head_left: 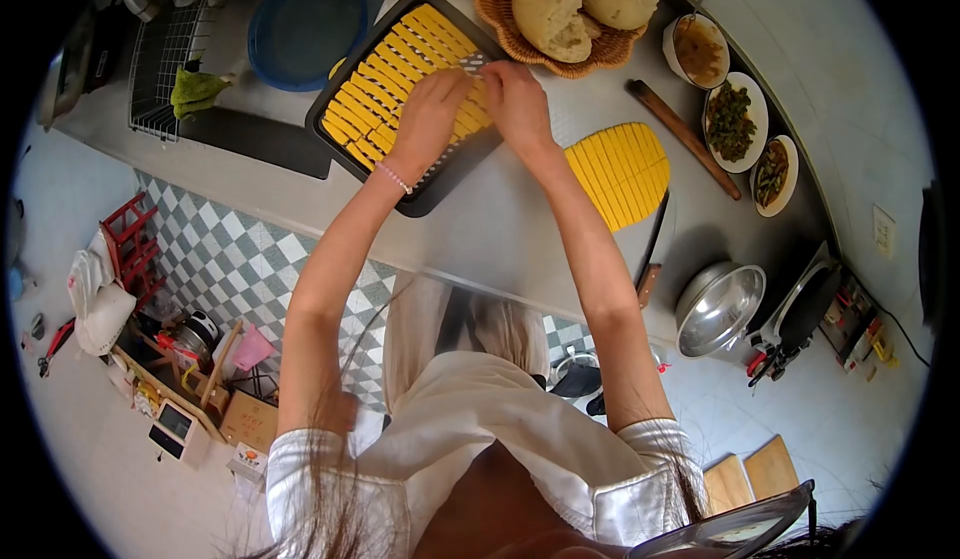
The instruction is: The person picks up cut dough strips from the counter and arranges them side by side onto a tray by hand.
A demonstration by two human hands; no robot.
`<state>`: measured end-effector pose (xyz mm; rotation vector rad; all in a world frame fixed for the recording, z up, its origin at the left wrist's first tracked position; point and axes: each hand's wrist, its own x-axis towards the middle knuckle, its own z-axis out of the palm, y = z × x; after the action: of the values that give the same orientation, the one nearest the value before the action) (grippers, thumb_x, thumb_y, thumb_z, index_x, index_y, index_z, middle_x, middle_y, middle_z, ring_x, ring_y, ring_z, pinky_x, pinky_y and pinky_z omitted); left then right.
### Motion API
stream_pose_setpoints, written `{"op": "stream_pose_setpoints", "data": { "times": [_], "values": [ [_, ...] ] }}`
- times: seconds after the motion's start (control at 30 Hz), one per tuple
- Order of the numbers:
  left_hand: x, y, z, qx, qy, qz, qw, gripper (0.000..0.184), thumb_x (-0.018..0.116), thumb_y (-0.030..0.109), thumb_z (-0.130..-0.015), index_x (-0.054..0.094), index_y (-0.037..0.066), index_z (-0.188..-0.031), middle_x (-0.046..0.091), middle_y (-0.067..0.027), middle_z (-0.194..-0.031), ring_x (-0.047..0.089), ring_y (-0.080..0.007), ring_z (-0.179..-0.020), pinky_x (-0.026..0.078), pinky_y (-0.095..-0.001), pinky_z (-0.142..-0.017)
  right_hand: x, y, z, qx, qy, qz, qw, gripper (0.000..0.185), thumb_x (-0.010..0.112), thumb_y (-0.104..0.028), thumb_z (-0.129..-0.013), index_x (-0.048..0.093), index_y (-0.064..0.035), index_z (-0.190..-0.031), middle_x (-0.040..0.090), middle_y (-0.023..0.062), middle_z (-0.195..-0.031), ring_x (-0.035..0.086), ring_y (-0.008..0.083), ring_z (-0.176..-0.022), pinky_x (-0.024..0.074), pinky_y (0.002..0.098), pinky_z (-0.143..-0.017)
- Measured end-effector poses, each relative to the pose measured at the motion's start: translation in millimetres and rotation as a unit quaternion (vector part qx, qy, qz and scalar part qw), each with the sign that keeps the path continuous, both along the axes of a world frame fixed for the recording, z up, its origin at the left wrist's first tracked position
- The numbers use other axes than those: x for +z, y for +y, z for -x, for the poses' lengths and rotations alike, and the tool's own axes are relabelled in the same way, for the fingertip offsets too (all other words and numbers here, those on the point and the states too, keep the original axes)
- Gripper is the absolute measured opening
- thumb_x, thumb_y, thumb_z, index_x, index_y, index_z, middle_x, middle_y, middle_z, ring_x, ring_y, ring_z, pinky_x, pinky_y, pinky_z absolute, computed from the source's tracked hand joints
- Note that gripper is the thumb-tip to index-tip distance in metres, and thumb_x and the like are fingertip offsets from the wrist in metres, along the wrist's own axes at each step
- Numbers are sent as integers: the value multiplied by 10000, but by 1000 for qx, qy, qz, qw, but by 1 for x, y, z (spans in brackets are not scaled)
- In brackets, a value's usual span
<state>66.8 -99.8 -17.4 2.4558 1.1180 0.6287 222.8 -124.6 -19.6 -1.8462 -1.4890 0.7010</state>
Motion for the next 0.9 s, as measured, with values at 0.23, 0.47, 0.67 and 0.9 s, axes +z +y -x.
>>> {"op": "stream_pose_setpoints", "data": {
  "times": [0.23, 0.47, 0.67, 0.9],
  "values": [
    [0, 0, -1, 4, 2, -5, 1000, 313, 561, -34, -781, 644, 14, -1079, 616, -116, -1133, 576, -294, -1080, 453, -387, -947, 13, -7, -9, 8, -31, 63, 997, 152, 534, -121, -920, 627, -43, -1011, 623, 178, -1046, 628, 385, -886, 506, 471, -775],
    [-1, 0, -5, -9, -4, 16, 1000, 346, 574, -47, -770, 638, 20, -1103, 605, -120, -1151, 563, -312, -1087, 450, -395, -952, 22, -16, -16, 5, 3, 70, 998, 158, 514, -79, -919, 627, -24, -1016, 615, 183, -1033, 619, 392, -900, 502, 466, -781],
    [3, -4, -21, -74, -20, 31, 997, 387, 570, -60, -775, 633, 37, -1144, 593, -118, -1184, 550, -318, -1100, 442, -412, -966, 50, -58, -40, -63, 73, 42, 994, 151, 528, -11, -911, 622, -15, -1028, 630, 165, -985, 654, 322, -830, 519, 393, -727],
    [18, -25, -27, -61, -26, 60, 996, 360, 611, -26, -788, 640, 62, -1136, 597, -132, -1154, 557, -316, -1080, 454, -420, -943, 66, -174, -78, -199, 119, 60, 971, 133, 505, -35, -965, 619, -3, -1025, 657, 82, -916, 632, 133, -728, 498, 263, -644]
  ]
}}
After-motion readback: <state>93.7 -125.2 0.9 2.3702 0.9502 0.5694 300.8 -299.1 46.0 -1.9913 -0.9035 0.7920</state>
